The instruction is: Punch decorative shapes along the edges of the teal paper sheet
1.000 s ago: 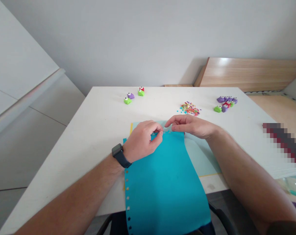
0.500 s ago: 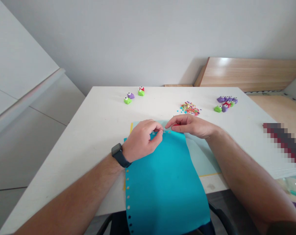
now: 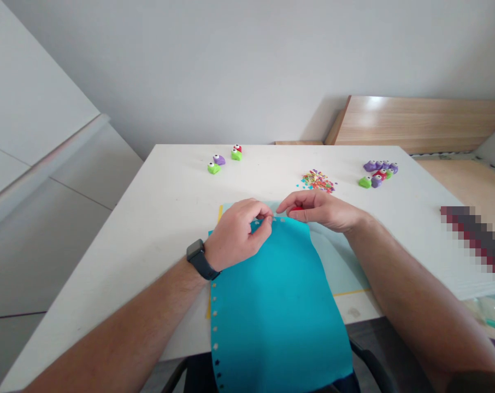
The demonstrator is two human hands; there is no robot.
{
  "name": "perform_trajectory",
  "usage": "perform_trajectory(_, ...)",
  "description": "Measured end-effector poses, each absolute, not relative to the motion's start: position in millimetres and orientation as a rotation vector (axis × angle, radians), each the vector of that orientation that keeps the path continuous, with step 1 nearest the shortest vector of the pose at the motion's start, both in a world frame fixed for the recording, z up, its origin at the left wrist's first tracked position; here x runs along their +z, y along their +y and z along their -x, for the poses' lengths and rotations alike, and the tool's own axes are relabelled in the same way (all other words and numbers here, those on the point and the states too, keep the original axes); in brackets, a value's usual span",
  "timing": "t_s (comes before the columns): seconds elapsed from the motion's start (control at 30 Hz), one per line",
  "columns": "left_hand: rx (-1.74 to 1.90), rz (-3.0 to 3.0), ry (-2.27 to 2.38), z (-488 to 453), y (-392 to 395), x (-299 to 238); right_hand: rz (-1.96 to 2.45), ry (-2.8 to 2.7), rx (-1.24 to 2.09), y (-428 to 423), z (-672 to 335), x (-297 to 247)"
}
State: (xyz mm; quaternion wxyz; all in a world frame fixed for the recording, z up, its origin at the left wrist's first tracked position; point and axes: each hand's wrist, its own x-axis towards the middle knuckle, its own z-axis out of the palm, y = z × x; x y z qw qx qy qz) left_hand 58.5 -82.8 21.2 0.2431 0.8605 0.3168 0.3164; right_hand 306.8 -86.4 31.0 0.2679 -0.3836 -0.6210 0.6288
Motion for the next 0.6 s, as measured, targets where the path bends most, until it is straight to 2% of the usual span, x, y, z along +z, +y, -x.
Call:
perform_trajectory(0.13,0.871,-2.346,0.874,-59,-83,22,0.981,-1.632,1.776,-89,-303,31)
perform_trajectory(0.6,0.846,-2.355,0.865,-59,-83,20,1.096,-1.669,1.63,-90,-294,31)
